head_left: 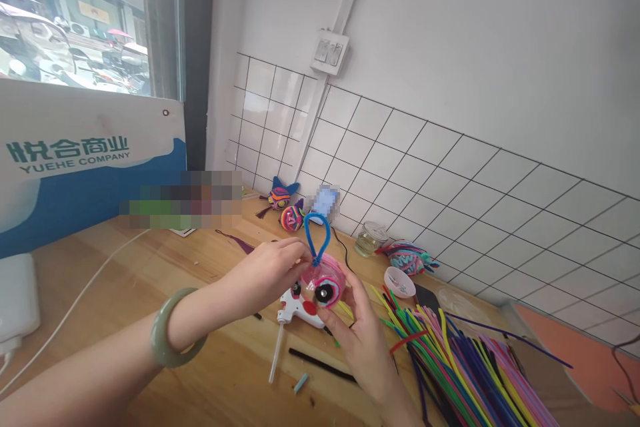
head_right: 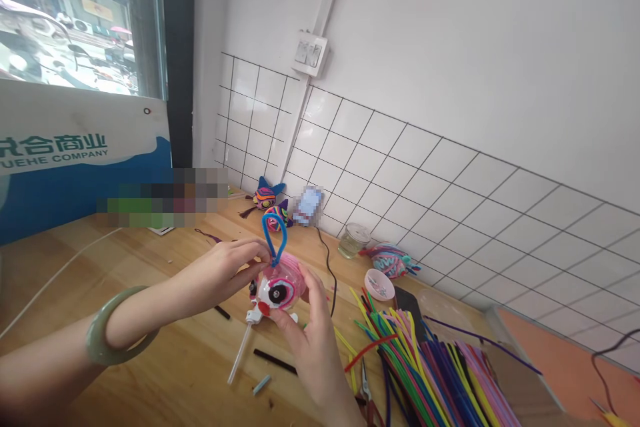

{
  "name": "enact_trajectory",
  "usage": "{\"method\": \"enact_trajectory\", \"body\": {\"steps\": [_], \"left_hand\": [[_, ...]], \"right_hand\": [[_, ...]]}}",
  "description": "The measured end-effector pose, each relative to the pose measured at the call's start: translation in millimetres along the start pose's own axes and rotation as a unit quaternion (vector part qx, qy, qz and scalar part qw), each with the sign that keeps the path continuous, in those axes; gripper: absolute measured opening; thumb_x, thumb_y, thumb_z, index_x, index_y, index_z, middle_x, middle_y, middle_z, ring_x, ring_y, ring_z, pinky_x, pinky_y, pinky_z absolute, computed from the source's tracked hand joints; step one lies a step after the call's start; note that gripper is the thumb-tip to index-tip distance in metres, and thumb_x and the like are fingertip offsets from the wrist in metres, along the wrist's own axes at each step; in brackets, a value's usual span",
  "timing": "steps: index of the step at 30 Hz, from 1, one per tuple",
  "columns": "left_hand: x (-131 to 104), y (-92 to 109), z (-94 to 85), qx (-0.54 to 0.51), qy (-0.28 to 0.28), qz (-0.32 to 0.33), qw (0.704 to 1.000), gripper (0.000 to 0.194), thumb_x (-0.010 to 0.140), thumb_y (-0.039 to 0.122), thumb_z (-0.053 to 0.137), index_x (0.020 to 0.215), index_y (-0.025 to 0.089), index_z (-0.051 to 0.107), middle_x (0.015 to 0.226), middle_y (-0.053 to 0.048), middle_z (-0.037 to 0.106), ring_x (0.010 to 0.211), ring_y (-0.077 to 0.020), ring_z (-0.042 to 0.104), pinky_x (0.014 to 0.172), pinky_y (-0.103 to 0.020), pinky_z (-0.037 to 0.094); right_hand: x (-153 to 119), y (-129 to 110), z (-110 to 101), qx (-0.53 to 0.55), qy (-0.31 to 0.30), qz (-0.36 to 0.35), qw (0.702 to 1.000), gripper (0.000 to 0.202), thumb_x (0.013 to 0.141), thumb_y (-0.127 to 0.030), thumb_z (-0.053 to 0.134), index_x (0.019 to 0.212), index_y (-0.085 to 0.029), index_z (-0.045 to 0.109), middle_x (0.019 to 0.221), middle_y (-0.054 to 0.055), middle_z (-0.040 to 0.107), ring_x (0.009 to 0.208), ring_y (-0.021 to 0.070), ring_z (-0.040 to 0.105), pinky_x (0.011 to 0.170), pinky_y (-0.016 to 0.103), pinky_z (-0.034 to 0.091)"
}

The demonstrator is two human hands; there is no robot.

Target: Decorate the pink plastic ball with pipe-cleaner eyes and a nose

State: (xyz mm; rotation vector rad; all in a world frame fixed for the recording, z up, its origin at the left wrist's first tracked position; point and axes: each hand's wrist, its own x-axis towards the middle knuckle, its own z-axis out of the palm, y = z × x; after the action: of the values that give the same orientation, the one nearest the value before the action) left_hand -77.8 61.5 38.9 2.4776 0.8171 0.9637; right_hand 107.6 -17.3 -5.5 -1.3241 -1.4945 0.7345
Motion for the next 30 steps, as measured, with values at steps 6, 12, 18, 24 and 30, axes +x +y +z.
{"method": "enact_trajectory", "body": {"steps": [6, 12, 18, 24, 30], "left_hand": [[1, -2, -1.4, -0.009, 0.015, -0.003, 1.0, 0.017, 0.091, 0.019, 0.039, 0.084, 0.017, 0.054, 0.078, -0.003, 0.061, 0.071, -0.0145, 0.057, 0.067, -0.027, 0.045], [3, -10, 2.3, -0.209, 0.042, -0.1, 0.972, 0.019, 0.09, 0.032, 0.043, 0.083, 0.018, 0.054, 0.083, -0.004, 0.065, 0.075, -0.0158, 0.063, 0.068, -0.028, 0.052], [10, -24, 3.9, -0.366, 0.08, -0.148, 0.915, 0.025, 0.086, 0.041, 0.049, 0.082, 0.016, 0.052, 0.088, -0.007, 0.066, 0.087, -0.0203, 0.065, 0.074, -0.035, 0.057], [15, -39, 2.9, -0.295, 0.117, -0.18, 0.931, 0.026, 0.084, 0.042, 0.049, 0.082, 0.017, 0.053, 0.087, -0.007, 0.066, 0.087, -0.0208, 0.065, 0.072, -0.034, 0.056], [12, -51, -10.6, 0.184, 0.139, -0.189, 0.954, 0.027, 0.093, 0.026, 0.028, 0.093, 0.017, 0.053, 0.081, -0.009, 0.067, 0.074, -0.0213, 0.064, 0.063, -0.031, 0.048]], "right_hand": [[1, -1, -1, 0.068, -0.022, 0.022, 0.997, 0.061, 0.079, -0.038, 0.066, 0.132, -0.027, 0.039, 0.135, 0.007, 0.05, 0.121, 0.0246, 0.05, 0.1, 0.039, 0.043], [6, 0, -4, 0.186, -0.053, 0.011, 0.981, 0.056, 0.079, -0.035, 0.067, 0.13, -0.031, 0.043, 0.137, 0.005, 0.05, 0.124, 0.0221, 0.049, 0.1, 0.036, 0.043], [6, -5, -6, 0.252, -0.069, -0.006, 0.965, 0.053, 0.081, -0.034, 0.066, 0.129, -0.031, 0.044, 0.138, 0.005, 0.049, 0.125, 0.0207, 0.048, 0.101, 0.034, 0.042], [6, -9, -9, 0.29, -0.057, -0.015, 0.955, 0.059, 0.078, -0.038, 0.068, 0.131, -0.031, 0.044, 0.135, 0.005, 0.052, 0.123, 0.0223, 0.049, 0.103, 0.038, 0.04], [6, -17, -13, 0.337, -0.045, -0.024, 0.94, 0.055, 0.076, -0.042, 0.069, 0.126, -0.033, 0.05, 0.131, 0.005, 0.055, 0.121, 0.0264, 0.049, 0.098, 0.045, 0.042]]}}
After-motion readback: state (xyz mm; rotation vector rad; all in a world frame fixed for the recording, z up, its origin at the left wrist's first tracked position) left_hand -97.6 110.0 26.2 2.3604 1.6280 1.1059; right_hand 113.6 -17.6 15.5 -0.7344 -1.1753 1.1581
